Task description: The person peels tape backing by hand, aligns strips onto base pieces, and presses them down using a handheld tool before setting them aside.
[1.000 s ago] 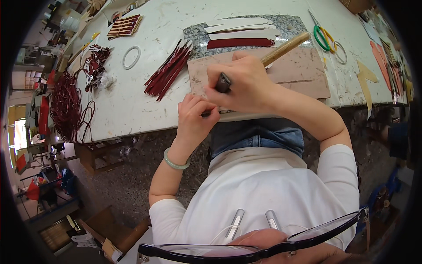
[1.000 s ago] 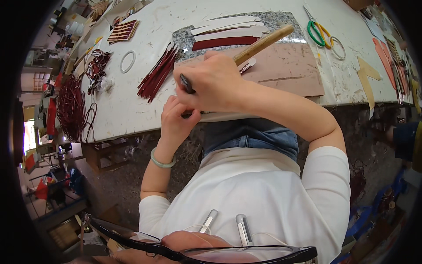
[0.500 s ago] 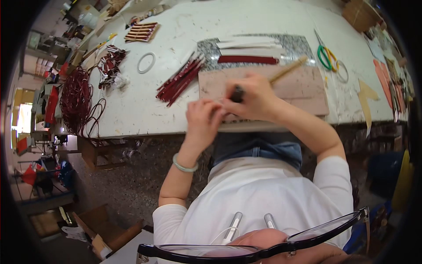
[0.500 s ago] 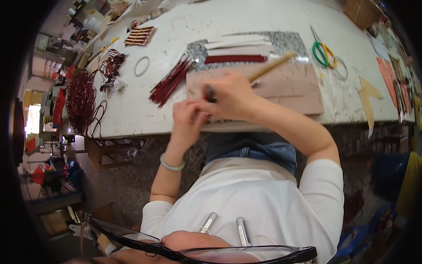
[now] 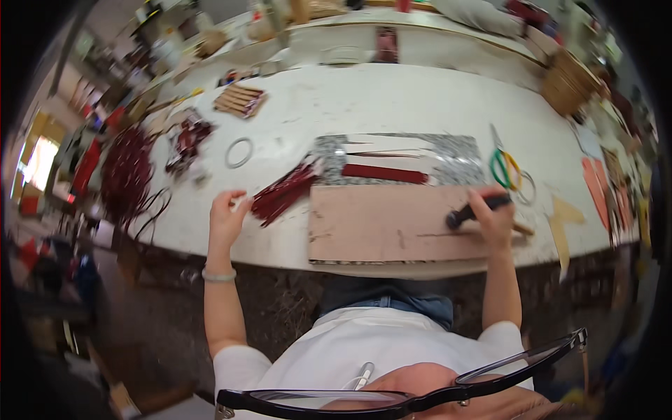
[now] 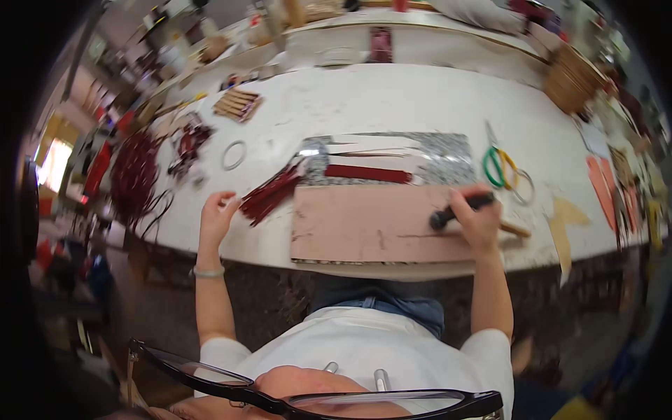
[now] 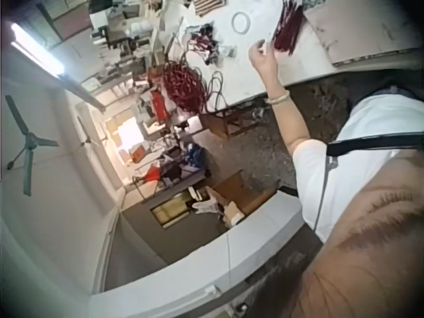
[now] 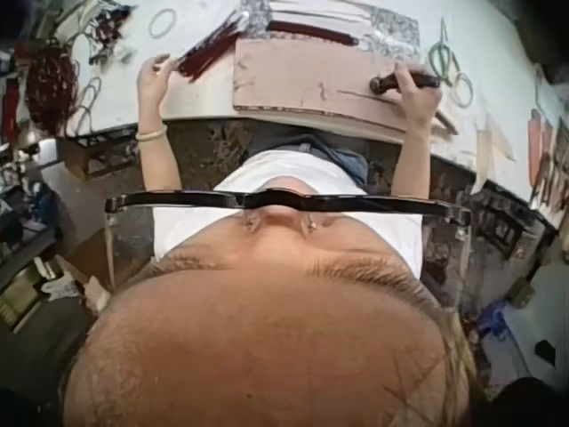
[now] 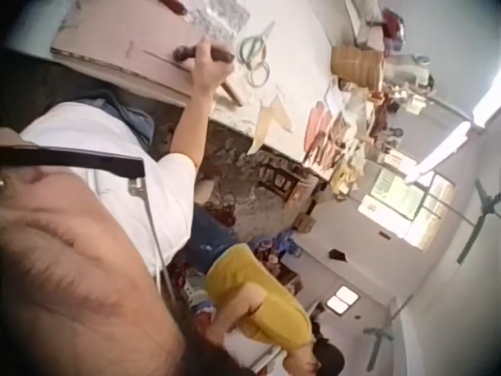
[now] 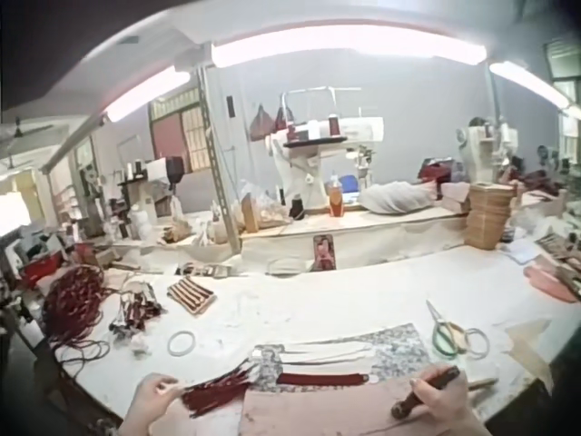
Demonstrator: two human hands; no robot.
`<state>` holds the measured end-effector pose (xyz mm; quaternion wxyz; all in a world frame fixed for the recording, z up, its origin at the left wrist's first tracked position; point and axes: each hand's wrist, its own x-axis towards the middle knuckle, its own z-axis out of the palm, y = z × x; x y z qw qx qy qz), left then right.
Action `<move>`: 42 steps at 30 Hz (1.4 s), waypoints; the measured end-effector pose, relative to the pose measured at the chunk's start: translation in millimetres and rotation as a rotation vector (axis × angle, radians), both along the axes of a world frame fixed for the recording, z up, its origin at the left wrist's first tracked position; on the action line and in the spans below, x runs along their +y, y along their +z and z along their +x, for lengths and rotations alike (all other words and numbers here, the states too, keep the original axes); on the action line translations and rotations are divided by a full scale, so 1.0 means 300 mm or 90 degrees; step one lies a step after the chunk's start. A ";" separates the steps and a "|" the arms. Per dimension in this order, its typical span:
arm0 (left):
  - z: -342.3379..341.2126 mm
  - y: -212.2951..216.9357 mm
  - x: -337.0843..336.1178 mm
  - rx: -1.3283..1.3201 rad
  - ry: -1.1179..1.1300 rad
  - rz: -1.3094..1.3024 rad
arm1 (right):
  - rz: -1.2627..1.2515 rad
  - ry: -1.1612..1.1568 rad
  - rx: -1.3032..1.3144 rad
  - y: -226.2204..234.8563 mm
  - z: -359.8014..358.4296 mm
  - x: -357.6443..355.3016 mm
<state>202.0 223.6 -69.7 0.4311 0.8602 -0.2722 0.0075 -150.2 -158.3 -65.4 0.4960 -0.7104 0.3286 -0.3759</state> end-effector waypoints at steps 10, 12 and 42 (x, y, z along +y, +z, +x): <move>0.577 0.154 0.076 -0.144 0.234 0.314 | 0.019 -0.023 -0.016 -0.033 -0.064 -0.058; 0.657 0.122 -0.005 -0.122 0.217 0.517 | -0.021 -0.029 -0.042 -0.021 -0.082 -0.049; 0.793 0.081 0.082 0.069 0.246 0.589 | -0.038 -0.075 -0.048 0.024 -0.015 0.018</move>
